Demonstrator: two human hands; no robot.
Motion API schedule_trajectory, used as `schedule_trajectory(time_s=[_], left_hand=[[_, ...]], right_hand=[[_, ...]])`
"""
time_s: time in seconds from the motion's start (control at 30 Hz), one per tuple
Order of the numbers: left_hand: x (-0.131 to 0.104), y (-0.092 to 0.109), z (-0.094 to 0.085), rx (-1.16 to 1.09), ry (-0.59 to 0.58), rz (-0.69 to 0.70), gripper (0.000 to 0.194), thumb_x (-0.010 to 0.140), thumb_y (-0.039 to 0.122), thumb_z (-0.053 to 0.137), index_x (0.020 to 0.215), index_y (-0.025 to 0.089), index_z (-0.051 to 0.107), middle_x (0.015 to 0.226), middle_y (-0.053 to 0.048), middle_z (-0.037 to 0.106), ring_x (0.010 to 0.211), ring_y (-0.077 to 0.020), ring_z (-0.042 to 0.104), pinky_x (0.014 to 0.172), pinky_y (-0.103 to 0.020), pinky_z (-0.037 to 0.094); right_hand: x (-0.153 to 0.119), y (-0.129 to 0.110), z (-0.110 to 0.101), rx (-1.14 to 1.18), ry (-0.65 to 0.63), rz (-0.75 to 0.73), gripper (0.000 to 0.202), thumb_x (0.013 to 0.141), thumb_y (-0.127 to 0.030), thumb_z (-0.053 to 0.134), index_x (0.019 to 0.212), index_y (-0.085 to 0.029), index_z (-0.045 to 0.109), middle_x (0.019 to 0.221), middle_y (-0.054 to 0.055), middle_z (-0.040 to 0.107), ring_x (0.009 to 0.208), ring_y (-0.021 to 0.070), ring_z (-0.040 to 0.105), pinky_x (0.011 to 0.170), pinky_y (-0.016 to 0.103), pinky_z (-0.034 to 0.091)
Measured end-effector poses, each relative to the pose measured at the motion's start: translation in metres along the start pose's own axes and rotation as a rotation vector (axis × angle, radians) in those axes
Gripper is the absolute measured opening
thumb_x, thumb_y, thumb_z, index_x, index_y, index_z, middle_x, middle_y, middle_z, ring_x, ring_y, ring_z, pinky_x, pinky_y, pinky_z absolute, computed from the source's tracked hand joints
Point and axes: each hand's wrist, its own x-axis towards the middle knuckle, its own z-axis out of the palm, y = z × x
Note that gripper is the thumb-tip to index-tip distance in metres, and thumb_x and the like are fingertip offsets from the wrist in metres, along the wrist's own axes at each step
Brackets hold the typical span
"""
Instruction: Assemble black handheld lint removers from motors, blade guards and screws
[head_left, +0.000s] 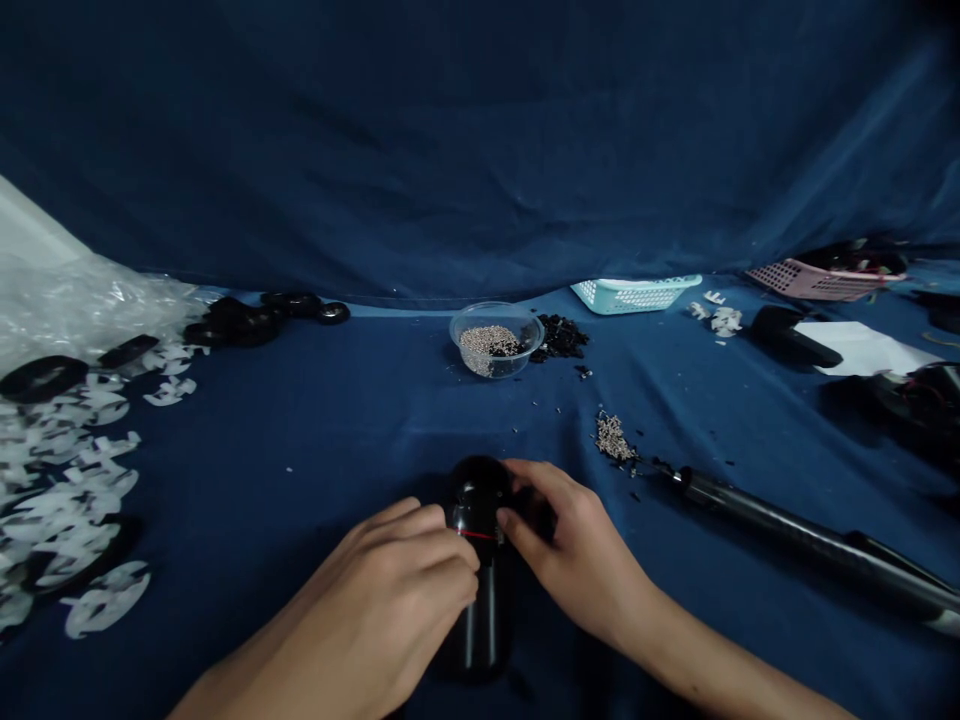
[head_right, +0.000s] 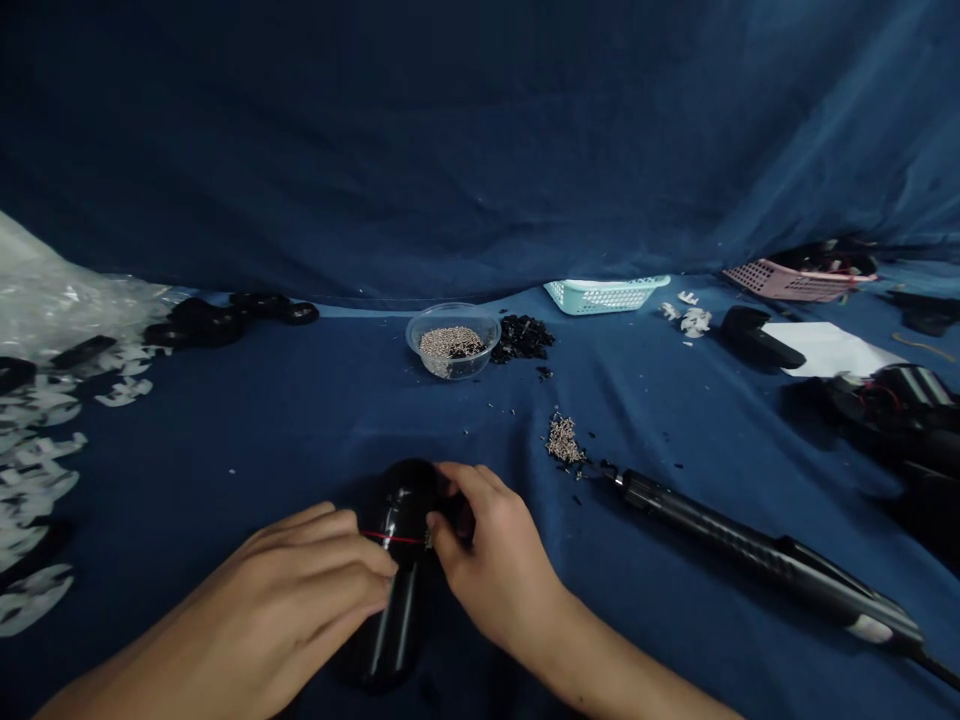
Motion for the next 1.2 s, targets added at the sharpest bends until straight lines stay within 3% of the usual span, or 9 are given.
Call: schedule_trajectory(time_s=[0.2,0.4,0.57,0.7,0.97,1.2], left_hand=[[0.011,-0.007,0.008,-0.103,0.019,-0.088,0.021,0.086,0.006,0.054,0.091,0.023,0.065,0.078,0.002,0.064,0.077,-0.0141,0.058,0.068,-0.025,0.045],[0.016,-0.006,0.009,-0.126,-0.013,-0.072,0.026,0.089,0.004,0.048,0.097,0.024,0.063,0.087,0.002,0.064,0.084,-0.0117,0.059,0.076,-0.024,0.046],[0.015,0.007,0.006,0.089,-0.11,-0.054,0.037,0.087,0.002,0.043,0.11,0.025,0.059,0.095,0.0,0.066,0.088,-0.017,0.062,0.083,-0.034,0.051],[0.015,0.018,0.006,0.27,-0.141,-0.085,0.04,0.082,0.003,0.045,0.116,0.021,0.055,0.104,-0.005,0.067,0.087,-0.024,0.065,0.076,-0.042,0.056],[0.014,0.018,0.01,0.515,0.046,0.089,0.042,0.084,0.002,0.04,0.122,0.015,0.054,0.099,-0.01,0.072,0.092,-0.0293,0.067,0.082,-0.051,0.054],[0.006,0.013,0.01,0.489,-0.161,0.027,0.069,0.071,-0.008,0.041,0.134,0.017,0.046,0.126,-0.013,0.064,0.115,-0.0284,0.061,0.096,-0.048,0.052]], right_hand=[[0.002,-0.001,-0.001,0.015,-0.012,-0.008,0.038,0.08,-0.004,0.054,0.115,-0.02,0.058,0.099,0.002,0.062,0.078,0.0138,0.057,0.073,0.03,0.048],[0.001,0.003,0.0,0.02,-0.003,-0.001,0.04,0.079,-0.006,0.056,0.117,-0.021,0.058,0.1,0.002,0.062,0.08,0.0141,0.058,0.074,0.03,0.05],[0.002,0.003,0.0,0.017,-0.004,-0.014,0.04,0.078,-0.004,0.055,0.114,-0.021,0.059,0.098,0.002,0.062,0.083,0.0153,0.058,0.077,0.031,0.049],[0.002,0.002,-0.001,0.024,-0.005,-0.043,0.039,0.078,-0.003,0.054,0.112,-0.021,0.06,0.096,0.001,0.062,0.088,0.0161,0.058,0.08,0.031,0.049],[0.002,0.003,-0.002,0.025,-0.004,-0.056,0.042,0.076,-0.001,0.054,0.113,-0.021,0.059,0.096,0.002,0.062,0.089,0.0163,0.059,0.081,0.031,0.049],[0.002,0.003,0.0,0.013,-0.003,-0.046,0.04,0.078,-0.003,0.055,0.114,-0.021,0.059,0.099,0.003,0.062,0.084,0.0161,0.059,0.077,0.032,0.05]])
